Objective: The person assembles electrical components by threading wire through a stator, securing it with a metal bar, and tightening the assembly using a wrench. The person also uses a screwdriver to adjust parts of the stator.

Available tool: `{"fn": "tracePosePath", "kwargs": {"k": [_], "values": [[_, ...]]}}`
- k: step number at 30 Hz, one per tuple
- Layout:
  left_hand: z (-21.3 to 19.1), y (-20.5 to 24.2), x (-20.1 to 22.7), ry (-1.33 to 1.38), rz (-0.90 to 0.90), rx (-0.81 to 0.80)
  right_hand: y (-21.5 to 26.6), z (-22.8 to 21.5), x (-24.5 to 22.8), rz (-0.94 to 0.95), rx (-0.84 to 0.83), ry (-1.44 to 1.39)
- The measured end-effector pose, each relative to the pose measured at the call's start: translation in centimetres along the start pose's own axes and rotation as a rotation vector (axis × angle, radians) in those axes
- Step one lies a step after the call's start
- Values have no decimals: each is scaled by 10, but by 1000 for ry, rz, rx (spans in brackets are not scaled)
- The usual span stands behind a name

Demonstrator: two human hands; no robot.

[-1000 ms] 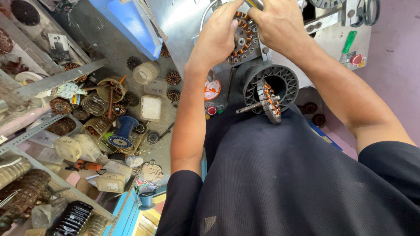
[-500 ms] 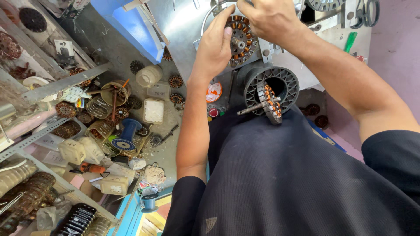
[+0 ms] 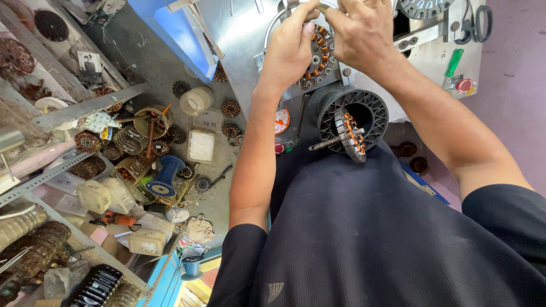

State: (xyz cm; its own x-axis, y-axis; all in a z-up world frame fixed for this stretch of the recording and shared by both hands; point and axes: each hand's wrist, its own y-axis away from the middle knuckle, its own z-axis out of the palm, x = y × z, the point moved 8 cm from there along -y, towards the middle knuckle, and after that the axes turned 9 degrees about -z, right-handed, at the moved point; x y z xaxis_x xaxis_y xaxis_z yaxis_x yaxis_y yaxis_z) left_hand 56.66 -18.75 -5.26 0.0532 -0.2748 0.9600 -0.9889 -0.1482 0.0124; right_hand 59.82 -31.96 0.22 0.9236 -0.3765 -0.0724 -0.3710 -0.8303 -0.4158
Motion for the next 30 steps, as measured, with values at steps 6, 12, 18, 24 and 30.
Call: {"fn": "tracePosePath", "kwargs": {"k": [6, 12, 18, 24, 30], "values": [[-4, -7, 7, -58, -65, -6, 1, 15, 6, 126, 42, -336], [-15, 9, 13, -308, -68, 197, -9, 18, 1, 85, -13, -472], [-12, 49, 19, -563, -34, 252, -9, -13, 6, 139, 78, -545], [-3, 76, 26, -530, -32, 290, 19, -49, 19, 259, 186, -466], [18, 80, 23, -330, -76, 393, 46, -55, 9, 330, 231, -495]]}}
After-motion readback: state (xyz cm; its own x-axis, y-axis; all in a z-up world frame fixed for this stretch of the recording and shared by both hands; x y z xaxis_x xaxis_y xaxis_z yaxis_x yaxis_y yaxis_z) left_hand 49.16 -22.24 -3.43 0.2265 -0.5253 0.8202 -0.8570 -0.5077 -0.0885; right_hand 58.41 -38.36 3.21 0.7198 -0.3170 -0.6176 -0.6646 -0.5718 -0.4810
